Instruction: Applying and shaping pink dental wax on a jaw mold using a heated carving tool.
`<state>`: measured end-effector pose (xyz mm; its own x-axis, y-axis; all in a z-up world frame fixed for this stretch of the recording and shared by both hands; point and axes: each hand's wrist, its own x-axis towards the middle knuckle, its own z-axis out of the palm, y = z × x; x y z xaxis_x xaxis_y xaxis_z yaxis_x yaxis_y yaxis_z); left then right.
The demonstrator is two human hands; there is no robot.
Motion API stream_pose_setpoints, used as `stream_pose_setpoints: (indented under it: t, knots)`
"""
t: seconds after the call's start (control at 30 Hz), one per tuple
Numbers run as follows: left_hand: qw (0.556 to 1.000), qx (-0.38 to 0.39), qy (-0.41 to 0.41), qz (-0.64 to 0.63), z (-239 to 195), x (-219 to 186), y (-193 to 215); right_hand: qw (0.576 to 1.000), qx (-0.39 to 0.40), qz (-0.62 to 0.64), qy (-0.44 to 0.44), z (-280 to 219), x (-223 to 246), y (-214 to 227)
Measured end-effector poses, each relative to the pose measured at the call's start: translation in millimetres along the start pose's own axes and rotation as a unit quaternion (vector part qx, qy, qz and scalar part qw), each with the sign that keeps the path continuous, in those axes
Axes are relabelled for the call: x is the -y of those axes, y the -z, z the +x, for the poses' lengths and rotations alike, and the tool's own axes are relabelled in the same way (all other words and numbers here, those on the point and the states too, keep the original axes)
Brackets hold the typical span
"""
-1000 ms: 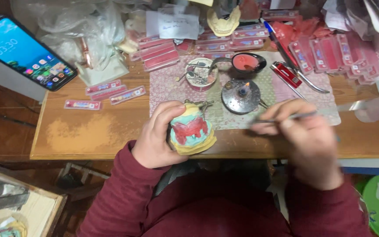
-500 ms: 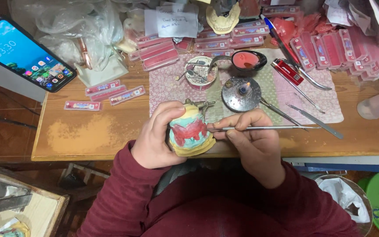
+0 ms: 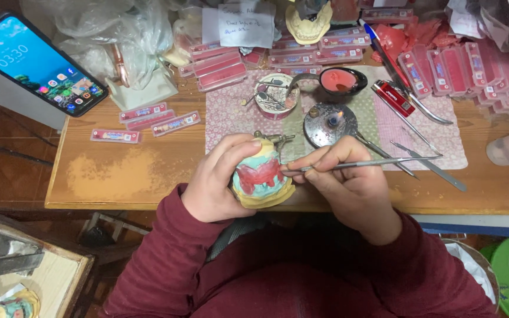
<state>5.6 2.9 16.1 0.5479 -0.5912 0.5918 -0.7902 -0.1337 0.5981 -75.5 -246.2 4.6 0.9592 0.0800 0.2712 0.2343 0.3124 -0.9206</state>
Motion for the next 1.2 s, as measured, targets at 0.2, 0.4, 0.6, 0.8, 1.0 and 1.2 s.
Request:
stream_pose_setpoints:
  t: [0.2,0.4,0.6,0.8,1.0,1.2]
  knots:
    - [1.000,-0.005,-0.005,0.008,2,-2,-1,0.999,-0.010,-0.047,0.016,-4,1,-5]
    - [1.000,0.008,0.008,0.009,5,-6,0,0.980,-0.026,-0.165,0.109,-12,-1,-17]
    - [1.000,0.016,0.018,0.015,5,-5,0,0.965,-0.045,-0.209,0.151,-18,-7,-25]
    - [0.999,0.021,0.023,0.011,6,-5,0,0.965,-0.040,-0.205,0.159,-23,-16,-21]
    - [0.999,0.027,0.023,0.016,9,-4,1,0.961,-0.057,-0.199,0.186,-27,-25,-22]
    - [0.999,0.028,0.027,0.023,11,-6,2,0.936,-0.079,-0.253,0.230,-28,-36,-20]
